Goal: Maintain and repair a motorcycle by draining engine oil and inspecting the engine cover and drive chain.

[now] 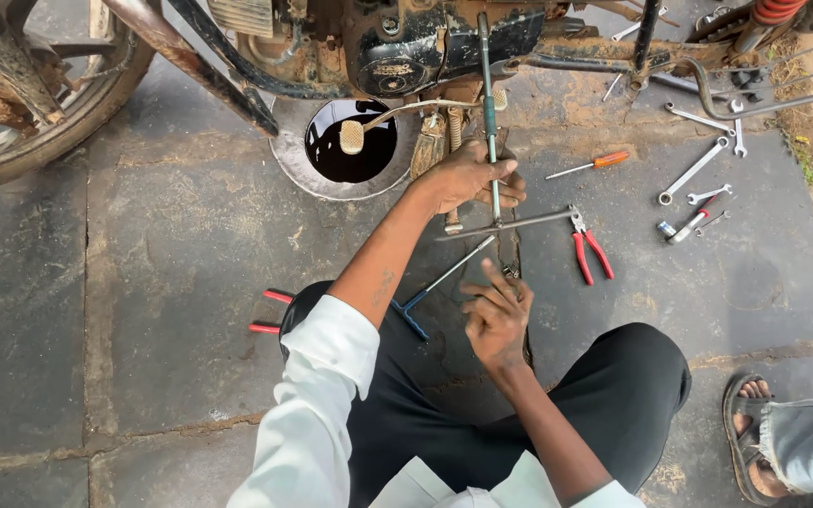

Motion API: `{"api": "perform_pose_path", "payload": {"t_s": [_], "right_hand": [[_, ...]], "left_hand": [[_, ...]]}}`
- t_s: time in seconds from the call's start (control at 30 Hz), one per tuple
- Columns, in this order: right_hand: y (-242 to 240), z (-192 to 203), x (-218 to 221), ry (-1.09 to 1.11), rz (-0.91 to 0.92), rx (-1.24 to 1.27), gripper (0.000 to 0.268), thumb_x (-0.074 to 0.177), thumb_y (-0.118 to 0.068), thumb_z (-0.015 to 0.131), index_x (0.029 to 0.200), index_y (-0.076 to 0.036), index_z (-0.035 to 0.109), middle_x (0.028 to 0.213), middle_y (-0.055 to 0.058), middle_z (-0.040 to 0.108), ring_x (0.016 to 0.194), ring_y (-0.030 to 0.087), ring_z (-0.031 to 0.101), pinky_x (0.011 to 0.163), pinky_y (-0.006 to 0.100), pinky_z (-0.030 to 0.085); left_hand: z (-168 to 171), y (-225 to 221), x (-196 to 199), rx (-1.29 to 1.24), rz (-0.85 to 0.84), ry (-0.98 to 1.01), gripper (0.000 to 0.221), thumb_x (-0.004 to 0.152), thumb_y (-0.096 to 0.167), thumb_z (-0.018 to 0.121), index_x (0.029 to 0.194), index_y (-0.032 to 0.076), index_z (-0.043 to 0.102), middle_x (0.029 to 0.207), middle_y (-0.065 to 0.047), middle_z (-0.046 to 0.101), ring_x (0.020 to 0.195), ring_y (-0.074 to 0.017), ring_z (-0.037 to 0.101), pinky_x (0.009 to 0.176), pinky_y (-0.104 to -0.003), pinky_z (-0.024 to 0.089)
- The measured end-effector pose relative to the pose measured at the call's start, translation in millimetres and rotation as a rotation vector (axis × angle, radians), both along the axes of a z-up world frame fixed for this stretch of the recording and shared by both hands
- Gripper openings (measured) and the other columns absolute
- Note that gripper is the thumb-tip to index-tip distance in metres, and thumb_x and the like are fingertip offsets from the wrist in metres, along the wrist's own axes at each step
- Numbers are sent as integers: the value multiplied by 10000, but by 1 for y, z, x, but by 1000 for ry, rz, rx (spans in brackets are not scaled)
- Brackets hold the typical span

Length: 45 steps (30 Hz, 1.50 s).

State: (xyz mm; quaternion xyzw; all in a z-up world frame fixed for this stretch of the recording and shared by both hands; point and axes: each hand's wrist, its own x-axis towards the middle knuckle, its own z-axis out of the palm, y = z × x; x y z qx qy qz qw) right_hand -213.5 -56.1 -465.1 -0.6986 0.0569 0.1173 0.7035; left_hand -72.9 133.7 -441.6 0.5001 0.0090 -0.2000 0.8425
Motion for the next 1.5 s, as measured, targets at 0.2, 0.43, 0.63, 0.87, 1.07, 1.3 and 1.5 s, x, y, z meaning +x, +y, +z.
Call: {"api": "perform_pose_path", "payload": {"t_s": [0.2, 0.43, 0.63, 0.87, 1.07, 1.3, 1.5], "right_hand": [[-8, 11, 3, 462, 166, 584, 584, 945, -435, 658, 1200, 89, 621, 1026, 185, 746, 943, 300, 712, 629, 318, 598], [-2, 35, 46, 327, -202, 794, 547, 985, -428, 709, 1156, 65, 545, 1079, 222, 693, 982, 323, 713, 715, 305, 597], [20, 59, 21, -124, -22, 375, 414, 902, -134, 750, 1257, 25, 611, 1194, 119, 700, 1100, 262, 703, 900, 330, 627], [0, 28, 22, 561, -118, 905, 668, 838, -501, 792, 1127, 76, 618, 909, 138, 641, 676, 183, 589, 480, 264, 457], [0, -2, 29, -336, -147, 22, 268, 867, -40, 778, 1102, 19, 665, 833, 40, 654, 627, 101, 537, 499, 240, 398], [-19, 5, 7, 334, 307, 74, 411, 910, -231, 799, 1210, 39, 723, 752, 10, 590, 555, 109, 495, 423, 225, 392], [2, 48, 22, 562, 66, 816, 778, 887, -621, 616, 1199, 91, 597, 846, 141, 695, 670, 219, 674, 502, 232, 528]], "left_hand": [[-6, -17, 13, -45, 28, -28, 321, 1007, 156, 583, 1231, -36, 458, 1045, -235, 724, 963, -346, 769, 823, -425, 640], [6, -17, 3, -62, 13, -36, 363, 978, 163, 614, 1248, -7, 440, 1037, -217, 714, 935, -334, 772, 796, -436, 684], [-10, -22, 12, 159, -29, -84, 417, 957, 151, 661, 1269, -8, 433, 1059, -186, 729, 942, -302, 772, 790, -442, 669], [3, -18, 5, 51, -47, -17, 411, 970, 120, 626, 1277, 3, 379, 1001, -197, 700, 898, -332, 776, 784, -469, 686], [15, -14, -2, 24, -80, -38, 367, 985, 147, 609, 1254, 25, 391, 1024, -185, 712, 929, -330, 776, 825, -449, 686], [4, -10, 5, 22, -54, -91, 296, 997, 200, 620, 1174, 4, 486, 1054, -205, 735, 995, -332, 774, 849, -438, 690], [2, -16, 8, -97, -82, -131, 319, 981, 201, 644, 1171, 18, 464, 1066, -219, 732, 1033, -336, 763, 880, -466, 671]]}}
